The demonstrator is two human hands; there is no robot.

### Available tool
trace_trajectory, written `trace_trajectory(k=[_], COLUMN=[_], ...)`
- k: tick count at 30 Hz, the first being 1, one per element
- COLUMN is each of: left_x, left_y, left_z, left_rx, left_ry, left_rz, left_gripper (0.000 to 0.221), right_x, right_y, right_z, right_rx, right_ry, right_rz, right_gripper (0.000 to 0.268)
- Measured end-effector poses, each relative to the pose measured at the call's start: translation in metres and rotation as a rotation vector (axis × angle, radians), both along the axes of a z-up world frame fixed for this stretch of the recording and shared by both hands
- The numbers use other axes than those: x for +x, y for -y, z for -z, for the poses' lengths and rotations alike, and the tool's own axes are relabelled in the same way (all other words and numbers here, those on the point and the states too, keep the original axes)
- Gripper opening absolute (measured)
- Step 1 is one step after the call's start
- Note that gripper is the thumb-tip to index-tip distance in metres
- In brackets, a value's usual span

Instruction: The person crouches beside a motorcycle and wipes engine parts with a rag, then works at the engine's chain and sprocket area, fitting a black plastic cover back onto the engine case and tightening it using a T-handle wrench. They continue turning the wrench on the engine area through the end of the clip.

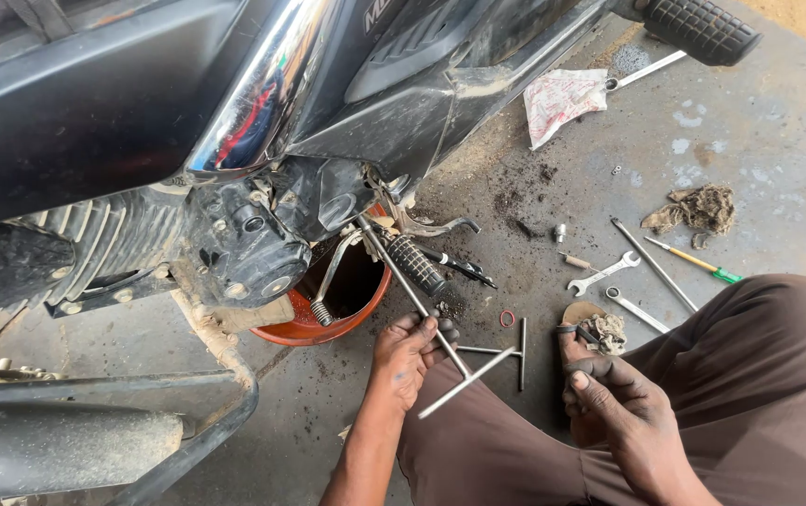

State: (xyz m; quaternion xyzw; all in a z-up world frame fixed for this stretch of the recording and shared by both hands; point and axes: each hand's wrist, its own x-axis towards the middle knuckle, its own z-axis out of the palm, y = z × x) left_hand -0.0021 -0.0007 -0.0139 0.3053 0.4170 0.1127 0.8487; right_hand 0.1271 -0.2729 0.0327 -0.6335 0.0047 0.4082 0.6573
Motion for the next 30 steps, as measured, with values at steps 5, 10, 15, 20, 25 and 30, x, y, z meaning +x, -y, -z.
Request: trace_trajectory(k=[5, 10, 15, 20, 25, 30], left_x=[0.004, 0.004, 0.009, 0.000, -0.003, 0.005], left_y=[0.002, 0.000, -0.003, 0.007, 0.009, 0.006], left_z=[-0.017, -0.024, -0.011, -0.027, -0.011, -0.018], left_rx=[0.136, -0.006, 0.038, 0.005, 0.016, 0.018], left_ry=[-0.146, 0.012, 0.025, 0.056, 0.037, -0.032], left_rz=[0.044, 0.057, 0.066, 0.019, -0.029, 0.045], left_gripper=[0.017, 0.026, 0.027, 0.025, 0.024, 0.028], right_x=[-0.002, -0.017, -0.057, -0.072, -0.051, -0.064], right_y=[0.007, -0.024, -0.074, -0.097, -0.111, -0.099], right_z=[0.000, -0.016, 0.017, 0.052, 0.009, 0.104], right_rx=[-0.013, -0.287, -0.259, -0.080, -0.302, -0.012], right_ry=[0.009, 0.747, 0.433, -0.306, -0.649, -0.901], right_rz=[-0.003, -0.358, -0.508, 0.022, -0.125, 0.042], right_gripper=[0.021, 0.029, 0.034, 0.047, 0.041, 0.038])
